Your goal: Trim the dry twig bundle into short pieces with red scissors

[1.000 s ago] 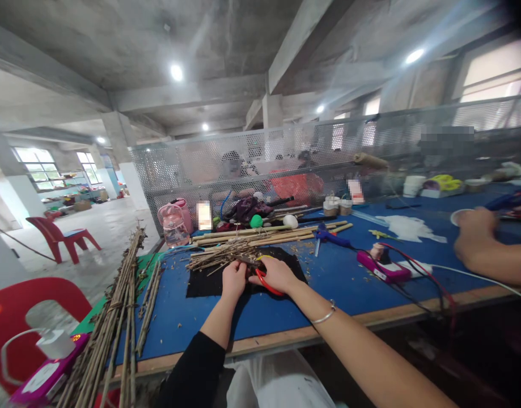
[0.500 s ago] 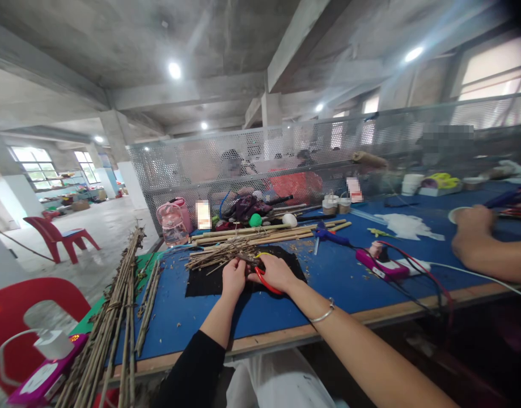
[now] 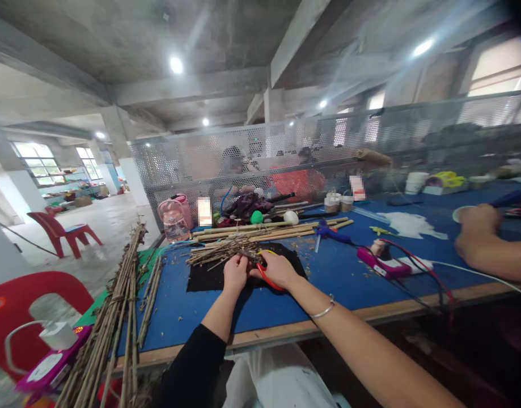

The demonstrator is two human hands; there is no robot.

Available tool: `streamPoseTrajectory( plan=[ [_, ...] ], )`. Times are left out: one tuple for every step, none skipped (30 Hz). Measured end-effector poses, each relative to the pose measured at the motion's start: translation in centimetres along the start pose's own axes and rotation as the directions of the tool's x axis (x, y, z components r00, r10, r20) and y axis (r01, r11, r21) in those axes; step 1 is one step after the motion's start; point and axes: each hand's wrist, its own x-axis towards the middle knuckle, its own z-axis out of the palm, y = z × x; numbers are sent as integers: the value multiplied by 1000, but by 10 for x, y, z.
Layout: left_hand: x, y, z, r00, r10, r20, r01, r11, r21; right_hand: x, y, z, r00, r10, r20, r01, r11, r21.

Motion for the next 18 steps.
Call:
streamPoseTrajectory(
  plan=[
    [0, 0, 0, 1000, 14, -4, -14, 1000, 2, 0, 0, 0, 1000, 14, 7, -14, 1000, 5],
    [0, 0, 0, 1000, 26, -9, -26, 1000, 8, 0, 0, 1, 1000, 26, 13, -26, 1000, 7],
    [0, 1, -1, 999, 36, -14, -36, 999, 19, 0, 0, 1, 999, 34, 17, -34, 999, 7],
    [0, 1, -1, 999, 45, -20, -45, 999, 31, 0, 0, 1, 999, 35, 21, -35, 999, 4],
    [0, 2, -2, 998, 56, -25, -55, 998, 41, 0, 0, 1, 999, 35, 25, -35, 999, -3],
    [0, 2, -2, 998, 64, -29, -63, 997, 45, 1, 1, 2, 999, 36, 29, -36, 999, -12],
    [0, 2, -2, 997, 67, -29, -66, 997, 42, 1, 1, 2, 999, 40, 32, -39, 999, -23],
    [0, 1, -2, 998, 64, -27, -63, 997, 33, 2, 1, 2, 998, 47, 37, -45, 998, -35],
    [1, 1, -2, 998, 55, -24, -55, 998, 19, 2, 2, 1, 998, 56, 42, -54, 997, -48],
    [1, 0, -2, 999, 40, -19, -40, 999, 4, 2, 2, 1, 997, 66, 47, -64, 996, -59],
    [1, -2, -1, 1000, 23, -13, -23, 1000, -5, 3, 3, 1, 996, 75, 52, -71, 995, -68],
    [2, -3, -1, 1000, 7, -7, -7, 1000, -10, 3, 3, 0, 995, 80, 58, -76, 994, -76],
    [2, -4, 0, 1000, -7, -2, 7, 1000, -15, 3, 4, 0, 994, 84, 64, -79, 994, -82],
    [3, -5, 0, 1000, -18, 1, 18, 1000, -17, 3, 4, 0, 994, 88, 69, -82, 993, -86],
    [4, -6, 0, 1000, -26, 5, 26, 1000, -18, 4, 4, -1, 993, 91, 73, -84, 992, -90],
    [4, -7, 1, 999, -32, 5, 32, 999, -17, 4, 4, -1, 993, 96, 75, -89, 992, -92],
    [5, -8, 1, 999, -38, 3, 38, 999, -17, 4, 4, 0, 992, 104, 78, -96, 991, -93],
    [6, -9, 1, 999, -44, -3, 43, 999, -16, 5, 4, 0, 990, 113, 78, -106, 990, -92]
  ],
)
